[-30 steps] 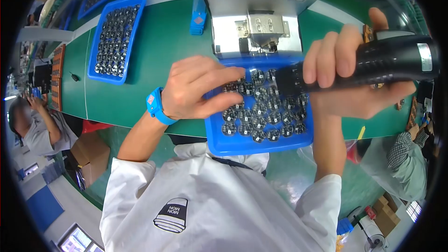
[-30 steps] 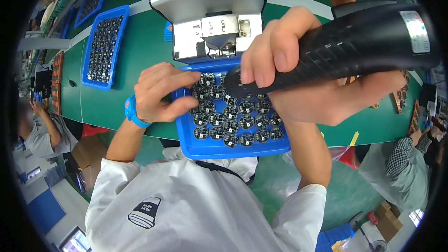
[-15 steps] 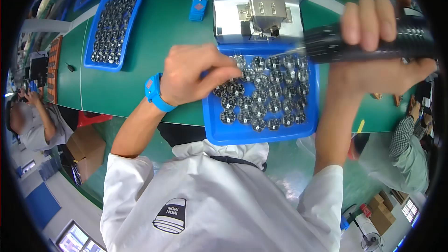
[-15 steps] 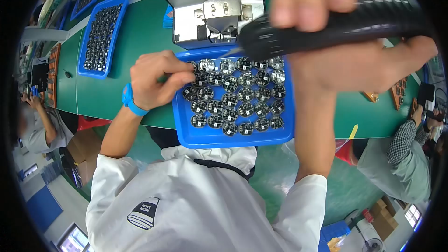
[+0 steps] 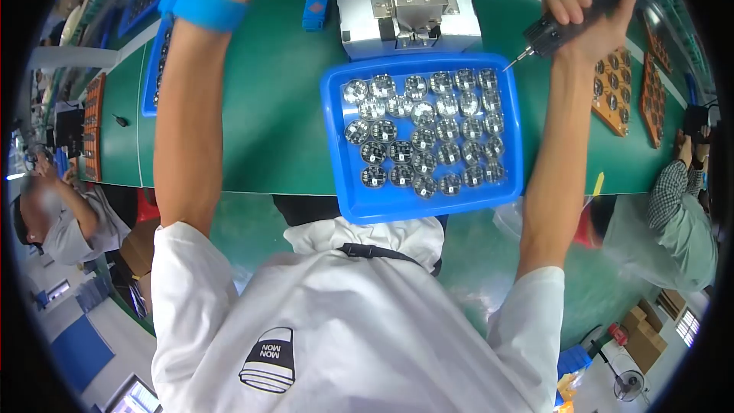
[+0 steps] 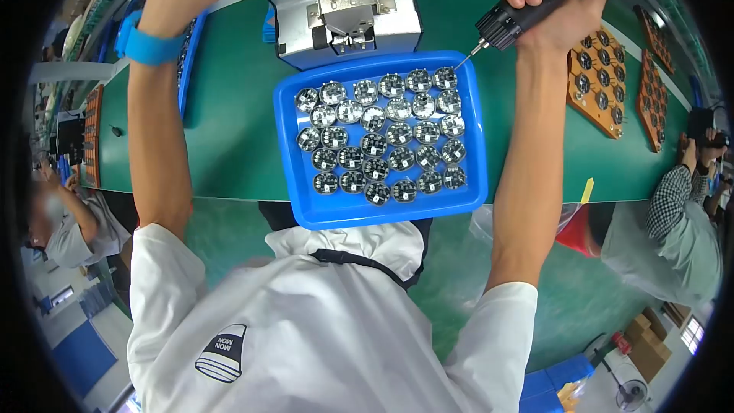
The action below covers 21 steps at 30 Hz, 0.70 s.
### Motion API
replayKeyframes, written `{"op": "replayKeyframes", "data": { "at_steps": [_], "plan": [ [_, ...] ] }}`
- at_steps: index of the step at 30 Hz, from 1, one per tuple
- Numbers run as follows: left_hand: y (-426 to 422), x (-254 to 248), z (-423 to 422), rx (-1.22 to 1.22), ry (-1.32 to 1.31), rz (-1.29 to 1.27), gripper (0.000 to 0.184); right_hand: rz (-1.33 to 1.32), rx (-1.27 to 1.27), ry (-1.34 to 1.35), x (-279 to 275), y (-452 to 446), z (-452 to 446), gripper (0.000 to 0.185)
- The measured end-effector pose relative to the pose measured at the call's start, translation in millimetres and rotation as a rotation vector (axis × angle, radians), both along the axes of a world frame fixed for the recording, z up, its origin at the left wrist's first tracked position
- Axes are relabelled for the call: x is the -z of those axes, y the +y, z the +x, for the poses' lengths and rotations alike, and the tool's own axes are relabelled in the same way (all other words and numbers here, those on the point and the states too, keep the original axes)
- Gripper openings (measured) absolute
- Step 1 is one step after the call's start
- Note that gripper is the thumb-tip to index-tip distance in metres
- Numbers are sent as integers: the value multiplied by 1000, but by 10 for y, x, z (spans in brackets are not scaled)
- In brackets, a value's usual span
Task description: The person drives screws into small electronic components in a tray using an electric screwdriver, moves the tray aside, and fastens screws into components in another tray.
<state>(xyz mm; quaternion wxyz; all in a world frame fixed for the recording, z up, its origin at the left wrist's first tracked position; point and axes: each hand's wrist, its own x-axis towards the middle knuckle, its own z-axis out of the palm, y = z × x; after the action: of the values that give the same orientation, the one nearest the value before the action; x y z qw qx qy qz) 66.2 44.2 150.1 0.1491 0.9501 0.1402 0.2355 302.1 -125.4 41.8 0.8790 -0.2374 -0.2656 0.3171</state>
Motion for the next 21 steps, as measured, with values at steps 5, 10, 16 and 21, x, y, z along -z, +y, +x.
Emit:
{"op": "replayKeyframes", "data": {
  "at_steps": [5,10,16,21],
  "plan": [
    [-161,612,-632,-316,-359,-247,26,84,-249,25,150,29,133,69],
    [-856,986,-1373,-436,122,-977,53,16,-157,138,203,131,63,69],
    [-1186,1026,-1319,-376,137,-1156,42,233,-589,-54,344,148,295,77],
    [-1205,1119,-1395,-331,88,-1014,34,180,-473,-44,350,106,261,79]
  ]
}}
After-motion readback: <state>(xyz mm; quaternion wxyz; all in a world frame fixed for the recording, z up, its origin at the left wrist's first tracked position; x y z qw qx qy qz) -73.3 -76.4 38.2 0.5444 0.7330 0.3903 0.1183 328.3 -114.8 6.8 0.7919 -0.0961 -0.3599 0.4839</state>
